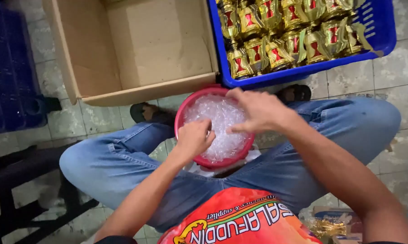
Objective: The person wraps gold-colored decorative objects in bubble wrap and places them into a cardboard box.
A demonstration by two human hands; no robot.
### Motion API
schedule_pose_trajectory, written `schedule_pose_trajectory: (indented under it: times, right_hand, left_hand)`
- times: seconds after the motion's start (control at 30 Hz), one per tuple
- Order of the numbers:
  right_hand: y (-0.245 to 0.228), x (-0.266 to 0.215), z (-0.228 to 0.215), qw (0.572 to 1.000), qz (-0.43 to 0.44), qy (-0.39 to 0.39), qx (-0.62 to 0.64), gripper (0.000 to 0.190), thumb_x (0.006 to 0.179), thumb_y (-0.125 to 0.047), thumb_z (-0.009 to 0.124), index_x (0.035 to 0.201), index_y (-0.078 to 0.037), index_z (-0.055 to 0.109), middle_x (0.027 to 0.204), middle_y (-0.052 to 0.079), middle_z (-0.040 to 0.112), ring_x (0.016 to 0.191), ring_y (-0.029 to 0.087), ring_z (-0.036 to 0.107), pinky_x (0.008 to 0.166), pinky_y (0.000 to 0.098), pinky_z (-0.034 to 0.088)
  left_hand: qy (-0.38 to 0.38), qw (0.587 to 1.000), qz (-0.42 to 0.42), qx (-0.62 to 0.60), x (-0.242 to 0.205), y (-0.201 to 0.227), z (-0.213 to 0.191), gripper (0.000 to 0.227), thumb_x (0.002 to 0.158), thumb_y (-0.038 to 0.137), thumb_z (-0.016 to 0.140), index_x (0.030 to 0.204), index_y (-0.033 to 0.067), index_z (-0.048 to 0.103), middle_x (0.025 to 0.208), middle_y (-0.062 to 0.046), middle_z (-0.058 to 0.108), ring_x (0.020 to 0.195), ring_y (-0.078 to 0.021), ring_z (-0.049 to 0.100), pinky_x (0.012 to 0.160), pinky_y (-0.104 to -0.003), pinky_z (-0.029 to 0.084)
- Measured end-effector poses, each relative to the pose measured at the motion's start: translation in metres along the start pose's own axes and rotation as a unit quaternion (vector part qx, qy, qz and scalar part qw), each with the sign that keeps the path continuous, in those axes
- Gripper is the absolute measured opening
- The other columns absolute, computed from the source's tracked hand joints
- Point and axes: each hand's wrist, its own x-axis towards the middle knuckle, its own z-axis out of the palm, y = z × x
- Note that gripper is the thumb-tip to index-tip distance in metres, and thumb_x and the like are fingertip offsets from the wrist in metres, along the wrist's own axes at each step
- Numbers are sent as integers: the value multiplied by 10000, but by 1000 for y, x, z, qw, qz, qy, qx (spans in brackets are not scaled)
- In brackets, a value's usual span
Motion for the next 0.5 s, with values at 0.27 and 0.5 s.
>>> schedule_pose_trajectory:
  times: [0.27, 0.5]
  right_hand:
    - [6, 32, 17, 960, -135, 209, 130, 226, 853, -190, 740, 1070, -238, 703, 627, 4, 633, 651, 298, 670, 636, 418, 562]
    - [-38, 24, -71, 889, -265, 263, 265, 344, 918, -83, 744, 1248, -179, 744, 610, 27, 609, 574, 113, 565, 505, 248, 492]
  left_hand:
    - [84, 984, -30, -153, -6, 45, -66, 493, 815, 613, 663, 766, 123, 681, 651, -67, 741, 724, -404, 739, 655, -528, 568]
    - [118, 969, -73, -204, 18, 43, -200, 525, 795, 668, 637, 711, 153, 697, 609, -66, 706, 684, -349, 724, 667, -443, 544]
